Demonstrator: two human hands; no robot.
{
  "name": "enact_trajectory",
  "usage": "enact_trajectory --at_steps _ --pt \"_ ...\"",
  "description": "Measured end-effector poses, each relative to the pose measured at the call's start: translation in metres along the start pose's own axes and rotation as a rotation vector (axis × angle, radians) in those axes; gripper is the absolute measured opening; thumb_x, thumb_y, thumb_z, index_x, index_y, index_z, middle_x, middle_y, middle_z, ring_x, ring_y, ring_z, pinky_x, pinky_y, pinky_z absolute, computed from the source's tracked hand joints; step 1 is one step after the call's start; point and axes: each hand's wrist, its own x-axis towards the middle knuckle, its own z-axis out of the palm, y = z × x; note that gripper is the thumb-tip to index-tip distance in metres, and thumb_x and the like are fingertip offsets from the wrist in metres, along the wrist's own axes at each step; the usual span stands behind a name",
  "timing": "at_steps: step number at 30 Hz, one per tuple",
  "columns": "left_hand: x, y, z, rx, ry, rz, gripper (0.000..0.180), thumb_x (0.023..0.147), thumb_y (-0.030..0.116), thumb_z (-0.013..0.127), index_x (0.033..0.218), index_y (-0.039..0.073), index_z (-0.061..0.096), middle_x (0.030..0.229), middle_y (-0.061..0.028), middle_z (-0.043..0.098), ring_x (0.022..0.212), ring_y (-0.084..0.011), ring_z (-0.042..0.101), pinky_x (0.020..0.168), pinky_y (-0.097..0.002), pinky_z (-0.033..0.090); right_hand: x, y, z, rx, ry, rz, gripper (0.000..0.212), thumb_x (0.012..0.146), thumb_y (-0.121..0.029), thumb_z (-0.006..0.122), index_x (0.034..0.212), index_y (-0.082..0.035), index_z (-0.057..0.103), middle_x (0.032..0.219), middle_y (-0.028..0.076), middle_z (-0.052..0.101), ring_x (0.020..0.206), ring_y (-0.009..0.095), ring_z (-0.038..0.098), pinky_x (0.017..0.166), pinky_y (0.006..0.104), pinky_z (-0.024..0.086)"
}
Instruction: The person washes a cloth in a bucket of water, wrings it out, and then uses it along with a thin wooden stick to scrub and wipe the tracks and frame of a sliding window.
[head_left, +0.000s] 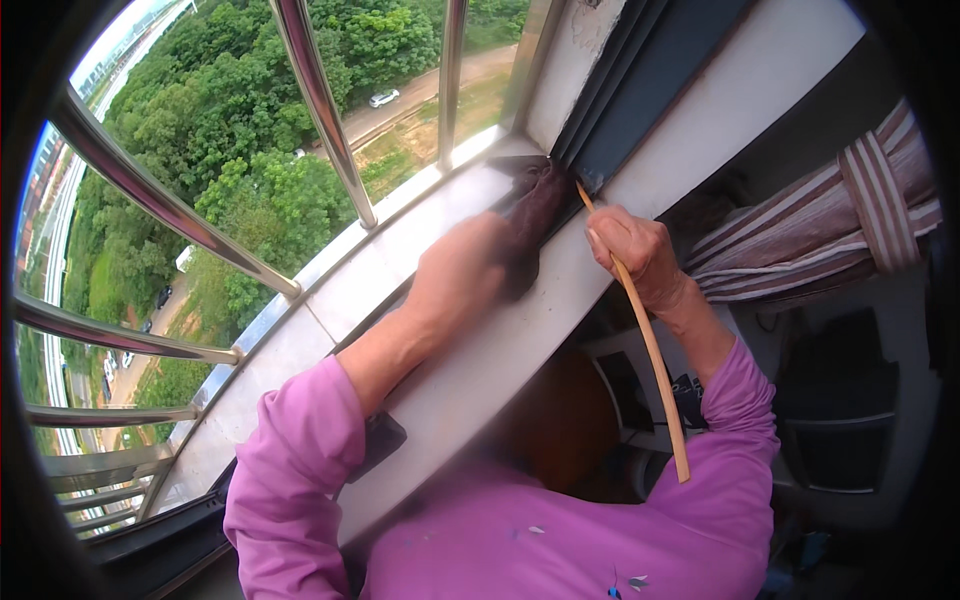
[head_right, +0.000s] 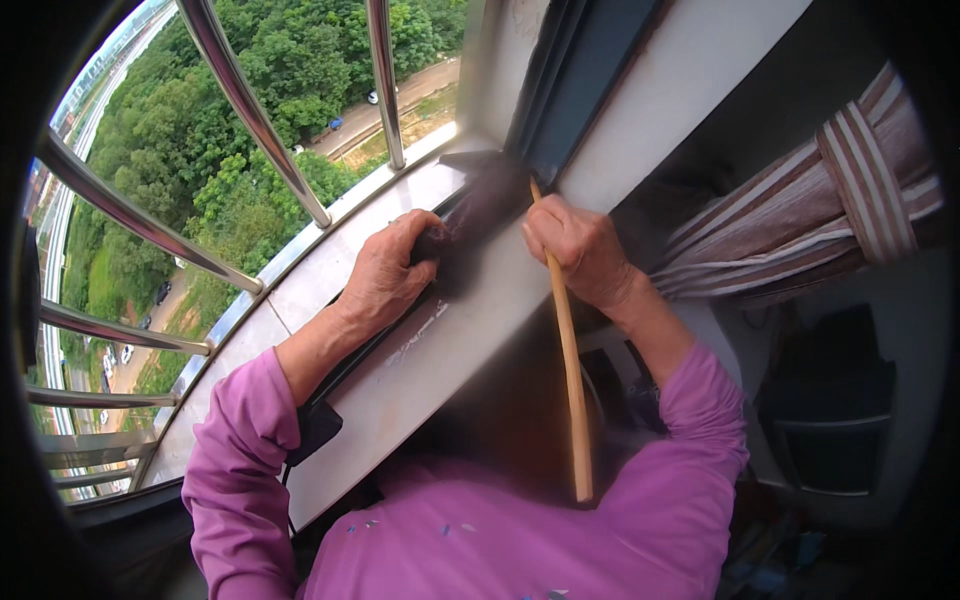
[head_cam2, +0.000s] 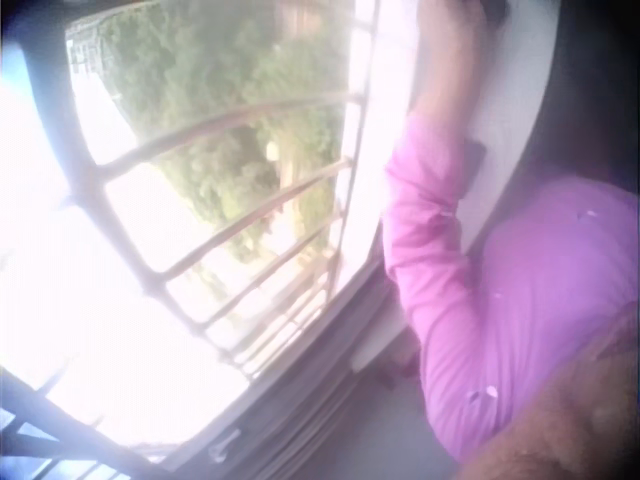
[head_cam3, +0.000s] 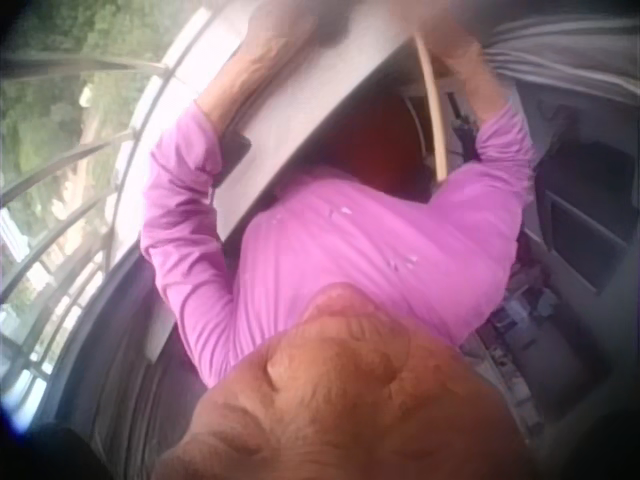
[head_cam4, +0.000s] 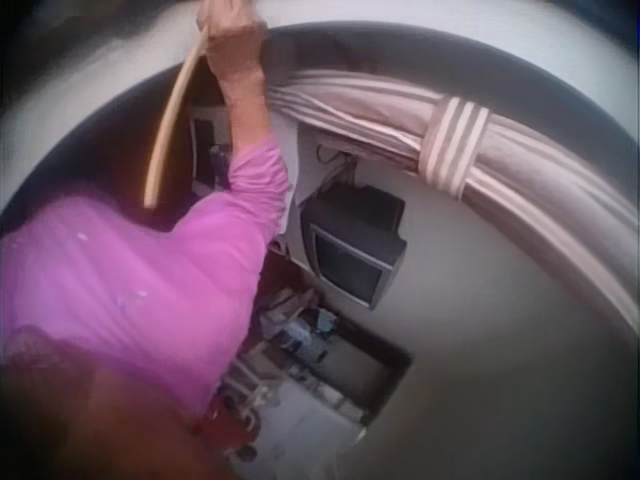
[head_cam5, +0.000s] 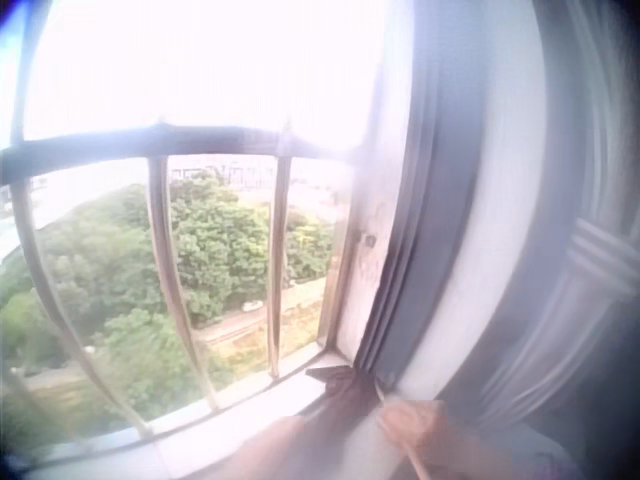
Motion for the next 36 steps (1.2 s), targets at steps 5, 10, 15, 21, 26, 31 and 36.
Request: enact_trajectory --at_steps 5,10,15,21,26,31,36 --pt "0.037 -0.004 0.005 0.158 -0.155 -0.27 0.032 0.07 0.005 0.06 0.102 0.007 0.056 0.088 -0.0162 0.06 0.089 -0.0332 0.057 0.081 -0.0428 0.045 0.031 0.048 -0.005 0.566 -0.062 0.456 0.03 0.093 -0.019 0.051 0.069 -0.003 0.046 0.066 0.003 0.054 0.052 0.01 0.049 0.05 0.0234 0.043" --pt "0.032 -0.003 0.0 0.517 -0.214 -0.128 0.016 0.073 0.011 0.06 0.088 0.01 0.064 0.082 -0.0127 0.06 0.086 -0.0306 0.056 0.072 -0.0408 0.044 0.034 0.065 0.005 0.726 -0.036 0.573 0.041 0.097 -0.031 0.043 0.066 -0.005 0.045 0.063 0.002 0.052 0.05 0.007 0.043 0.048 0.0222 0.038" --pt "0.005 -0.02 -0.006 0.572 -0.134 0.009 0.011 0.072 0.009 0.059 0.082 0.009 0.064 0.079 -0.0132 0.059 0.085 -0.0305 0.056 0.07 -0.0409 0.044 0.009 0.039 0.012 0.766 0.156 0.6 0.042 0.098 -0.029 0.036 0.062 -0.006 0.037 0.065 0.007 0.049 0.054 0.008 0.039 0.055 0.0233 0.037" --pt "-0.032 -0.025 -0.037 0.531 -0.279 -0.077 0.017 0.068 0.007 0.061 0.084 0.007 0.063 0.08 -0.0134 0.058 0.084 -0.0311 0.055 0.07 -0.0408 0.044 -0.009 -0.001 0.013 0.738 0.07 0.448 0.039 0.096 -0.027 0.038 0.065 -0.003 0.039 0.067 0.005 0.047 0.056 0.01 0.041 0.056 0.0241 0.037" --pt "-0.017 -0.022 -0.018 0.483 -0.137 0.0 0.024 0.067 0.003 0.061 0.091 0.006 0.061 0.083 -0.0133 0.058 0.086 -0.0321 0.055 0.071 -0.0412 0.045 -0.007 0.013 0.021 0.276 -0.006 0.086 0.034 0.096 -0.025 0.042 0.071 -0.002 0.042 0.065 0.005 0.044 0.055 0.013 0.043 0.05 0.026 0.037" --pt "0.02 -0.021 0.014 0.553 -0.112 0.081 0.024 0.067 0.004 0.061 0.091 0.008 0.062 0.084 -0.0131 0.06 0.086 -0.0318 0.055 0.071 -0.0419 0.045 0.0 0.035 0.025 0.396 0.06 0.195 0.034 0.097 -0.02 0.039 0.068 -0.002 0.038 0.063 0.005 0.037 0.057 0.012 0.039 0.053 0.0263 0.035" --pt "-0.009 -0.023 -0.02 0.505 -0.276 0.009 0.021 0.067 0.007 0.062 0.088 0.008 0.063 0.08 -0.0132 0.06 0.083 -0.0322 0.056 0.069 -0.0422 0.044 -0.01 0.011 0.022 0.796 0.174 0.596 0.038 0.097 -0.025 0.037 0.065 -0.004 0.034 0.065 0.003 0.039 0.058 0.01 0.032 0.056 0.0242 0.03"
